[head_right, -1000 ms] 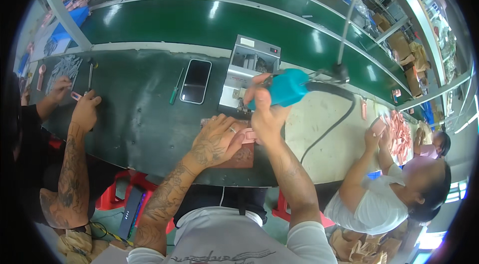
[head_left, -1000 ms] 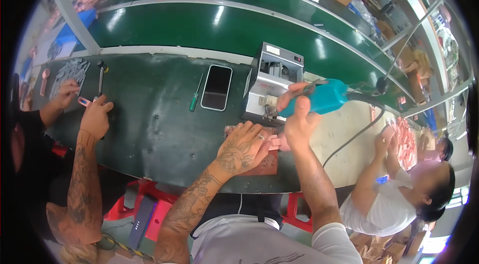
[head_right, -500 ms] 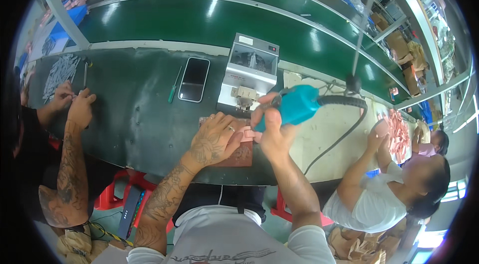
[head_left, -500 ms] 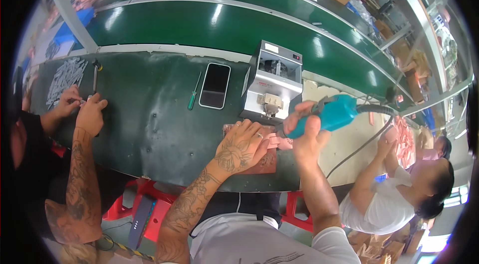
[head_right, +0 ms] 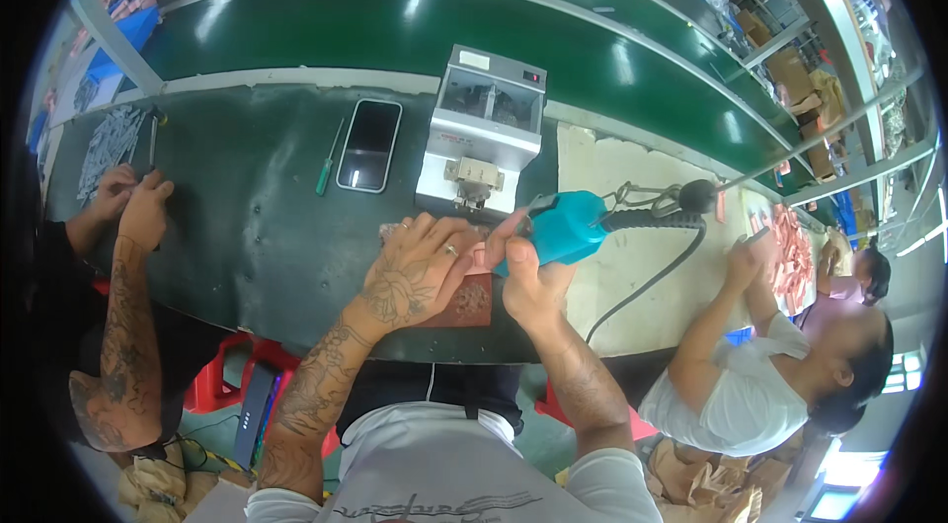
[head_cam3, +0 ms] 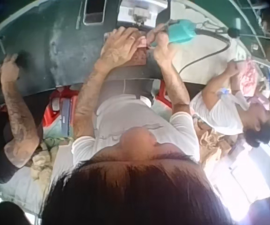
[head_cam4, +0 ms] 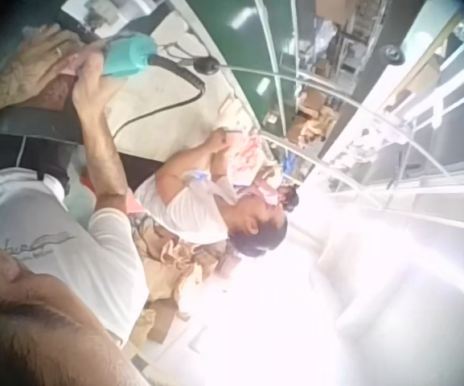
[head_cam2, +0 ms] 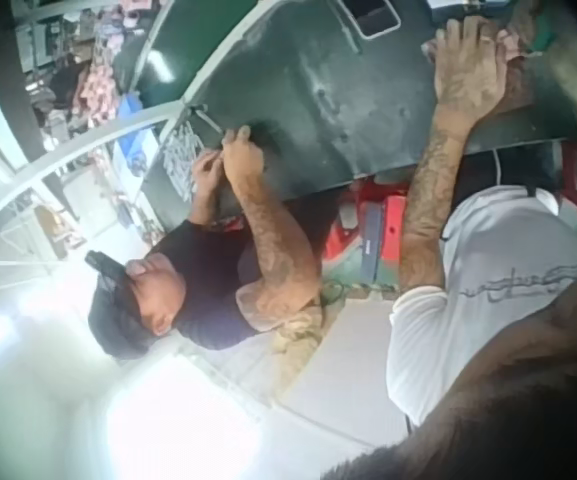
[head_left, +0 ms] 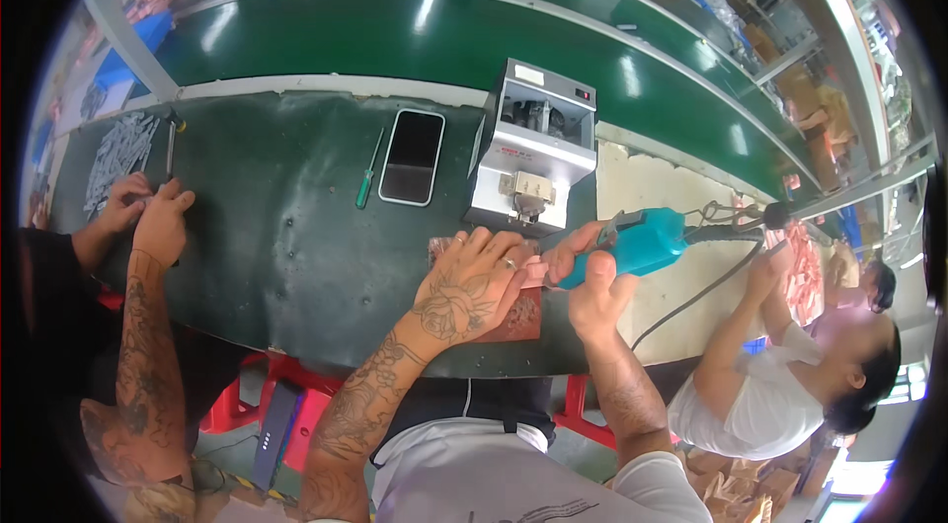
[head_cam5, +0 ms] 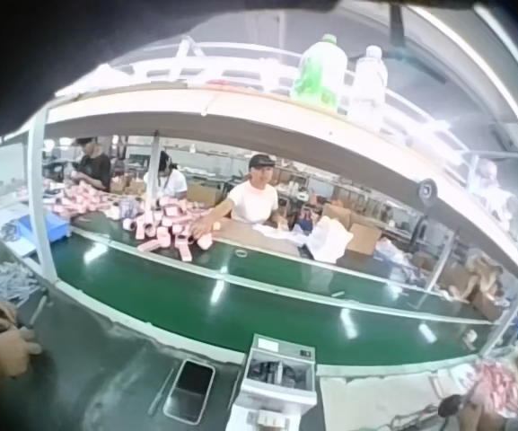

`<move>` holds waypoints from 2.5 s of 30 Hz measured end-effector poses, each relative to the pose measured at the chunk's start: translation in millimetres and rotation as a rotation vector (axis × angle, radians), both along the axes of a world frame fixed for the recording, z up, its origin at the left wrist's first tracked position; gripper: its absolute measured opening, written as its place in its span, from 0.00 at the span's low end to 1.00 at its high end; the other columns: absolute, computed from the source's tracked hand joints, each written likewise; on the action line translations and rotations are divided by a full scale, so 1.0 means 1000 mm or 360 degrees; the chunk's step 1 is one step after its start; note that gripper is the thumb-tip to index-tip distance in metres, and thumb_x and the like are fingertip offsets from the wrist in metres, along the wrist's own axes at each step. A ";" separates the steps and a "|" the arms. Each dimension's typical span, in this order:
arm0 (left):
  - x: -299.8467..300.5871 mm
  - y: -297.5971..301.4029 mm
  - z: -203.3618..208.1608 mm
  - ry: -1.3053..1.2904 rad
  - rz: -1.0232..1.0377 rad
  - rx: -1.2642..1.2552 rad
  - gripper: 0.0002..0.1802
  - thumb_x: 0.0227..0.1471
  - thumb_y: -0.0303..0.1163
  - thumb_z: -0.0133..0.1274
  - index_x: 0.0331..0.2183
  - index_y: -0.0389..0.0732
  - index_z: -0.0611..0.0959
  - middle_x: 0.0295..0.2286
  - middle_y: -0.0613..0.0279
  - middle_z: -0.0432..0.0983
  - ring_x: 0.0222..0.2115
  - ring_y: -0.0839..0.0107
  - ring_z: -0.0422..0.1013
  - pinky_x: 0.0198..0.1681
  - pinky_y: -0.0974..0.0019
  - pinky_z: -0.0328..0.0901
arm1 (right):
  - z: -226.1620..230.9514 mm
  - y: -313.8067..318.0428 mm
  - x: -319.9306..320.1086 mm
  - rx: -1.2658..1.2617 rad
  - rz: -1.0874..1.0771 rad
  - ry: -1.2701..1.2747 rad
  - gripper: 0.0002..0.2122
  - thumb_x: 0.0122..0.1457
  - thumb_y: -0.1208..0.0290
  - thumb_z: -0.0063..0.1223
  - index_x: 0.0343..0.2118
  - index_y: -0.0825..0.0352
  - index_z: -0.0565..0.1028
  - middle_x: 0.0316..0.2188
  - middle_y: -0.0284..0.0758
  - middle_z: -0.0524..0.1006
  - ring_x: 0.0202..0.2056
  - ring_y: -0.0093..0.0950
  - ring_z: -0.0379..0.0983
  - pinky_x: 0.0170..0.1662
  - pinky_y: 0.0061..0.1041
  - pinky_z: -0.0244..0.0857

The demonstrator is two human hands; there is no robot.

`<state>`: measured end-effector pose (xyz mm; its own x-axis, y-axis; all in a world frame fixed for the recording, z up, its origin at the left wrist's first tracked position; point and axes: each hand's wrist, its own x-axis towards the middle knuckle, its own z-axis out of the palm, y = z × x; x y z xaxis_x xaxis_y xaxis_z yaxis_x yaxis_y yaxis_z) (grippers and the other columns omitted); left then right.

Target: The person assembles small handheld fans by holding plastic fan components together by hand, fastening them with screws using an electric screwdriver, and placing the assembled fans on the table.

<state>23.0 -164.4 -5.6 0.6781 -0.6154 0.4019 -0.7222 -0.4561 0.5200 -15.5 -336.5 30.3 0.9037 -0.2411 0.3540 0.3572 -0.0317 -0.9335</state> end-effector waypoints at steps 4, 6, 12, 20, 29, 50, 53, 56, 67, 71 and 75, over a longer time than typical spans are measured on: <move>0.004 -0.001 0.005 -0.0037 -0.0034 0.0027 0.17 0.57 0.33 0.55 0.47 0.37 0.80 0.52 0.60 0.73 0.42 0.57 0.69 0.46 0.52 0.64 | 0.004 0.004 0.003 0.0074 0.0073 -0.0060 0.28 0.62 0.41 0.58 0.36 0.69 0.68 0.21 0.35 0.71 0.22 0.26 0.68 0.26 0.27 0.64; 0.005 -0.002 0.004 -0.0069 -0.0001 0.0026 0.15 0.58 0.34 0.55 0.46 0.38 0.81 0.52 0.60 0.73 0.42 0.58 0.69 0.46 0.52 0.63 | 0.004 0.006 0.004 0.0067 0.0050 -0.0058 0.28 0.63 0.41 0.58 0.36 0.69 0.68 0.21 0.35 0.71 0.22 0.26 0.68 0.26 0.27 0.64; 0.000 -0.003 0.013 -0.0092 0.0006 0.0070 0.13 0.59 0.36 0.55 0.42 0.40 0.84 0.52 0.62 0.74 0.42 0.57 0.70 0.45 0.52 0.66 | -0.001 0.000 0.003 0.0157 -0.0011 -0.0033 0.29 0.63 0.41 0.58 0.38 0.70 0.70 0.21 0.34 0.71 0.22 0.26 0.69 0.26 0.27 0.64; -0.023 0.001 0.006 -0.0409 -0.0157 -0.0061 0.17 0.54 0.40 0.64 0.46 0.50 0.83 0.43 0.65 0.80 0.39 0.61 0.73 0.42 0.59 0.69 | 0.035 -0.034 0.028 0.0721 -0.0508 -0.0444 0.22 0.73 0.50 0.45 0.44 0.71 0.71 0.20 0.33 0.72 0.24 0.27 0.70 0.28 0.27 0.66; -0.018 0.068 0.038 -0.0357 0.0186 -0.0016 0.22 0.52 0.32 0.65 0.50 0.43 0.82 0.42 0.61 0.81 0.41 0.60 0.76 0.47 0.54 0.65 | -0.024 -0.089 0.072 -0.0084 -0.0800 -0.0300 0.12 0.70 0.66 0.49 0.45 0.71 0.74 0.20 0.29 0.75 0.25 0.19 0.70 0.31 0.22 0.65; 0.143 0.125 -0.026 -0.0010 0.0923 -0.0783 0.15 0.59 0.30 0.61 0.48 0.39 0.82 0.46 0.54 0.78 0.47 0.61 0.75 0.51 0.61 0.69 | -0.034 -0.044 0.053 0.0158 -0.0370 -0.0050 0.23 0.62 0.64 0.63 0.54 0.70 0.70 0.32 0.29 0.76 0.34 0.18 0.69 0.38 0.20 0.63; 0.157 0.106 -0.055 -0.0131 0.1084 -0.0589 0.14 0.58 0.34 0.61 0.46 0.42 0.84 0.40 0.57 0.81 0.40 0.61 0.76 0.47 0.59 0.70 | -0.043 -0.043 0.054 0.0119 -0.0400 -0.0115 0.22 0.60 0.69 0.65 0.55 0.67 0.71 0.36 0.29 0.75 0.36 0.19 0.70 0.40 0.21 0.65; 0.151 0.105 -0.056 0.0003 0.0967 -0.0562 0.13 0.58 0.36 0.61 0.44 0.42 0.85 0.40 0.56 0.81 0.40 0.60 0.76 0.47 0.58 0.70 | -0.045 -0.045 0.052 -0.0021 -0.0449 -0.0119 0.21 0.61 0.67 0.62 0.55 0.68 0.72 0.40 0.30 0.75 0.41 0.21 0.69 0.45 0.23 0.64; 0.145 0.108 -0.049 0.0132 0.0995 -0.0431 0.12 0.58 0.39 0.59 0.42 0.46 0.86 0.36 0.67 0.83 0.39 0.64 0.75 0.49 0.58 0.66 | -0.043 -0.035 0.059 -0.0262 -0.0450 -0.0248 0.29 0.60 0.51 0.62 0.55 0.72 0.72 0.60 0.45 0.69 0.48 0.31 0.69 0.53 0.33 0.65; 0.144 0.106 -0.045 0.0101 0.0974 -0.0452 0.11 0.58 0.37 0.58 0.42 0.46 0.85 0.36 0.66 0.83 0.41 0.62 0.74 0.51 0.57 0.65 | -0.038 -0.032 0.056 -0.0317 -0.0496 -0.0142 0.32 0.61 0.46 0.58 0.56 0.71 0.72 0.62 0.42 0.70 0.47 0.31 0.69 0.53 0.34 0.65; 0.141 0.104 -0.041 0.0150 0.0989 -0.0419 0.11 0.59 0.38 0.58 0.42 0.45 0.85 0.38 0.66 0.83 0.43 0.62 0.74 0.52 0.57 0.64 | -0.042 -0.036 0.056 -0.0317 -0.0523 -0.0156 0.32 0.61 0.47 0.58 0.56 0.71 0.72 0.61 0.41 0.70 0.47 0.30 0.69 0.52 0.33 0.65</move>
<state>164.5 -60.1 -46.3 0.9136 0.0102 0.4066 -0.3128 -0.6212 0.7185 40.5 -372.5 -11.8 0.7494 -0.4297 0.5037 0.3848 -0.3365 -0.8595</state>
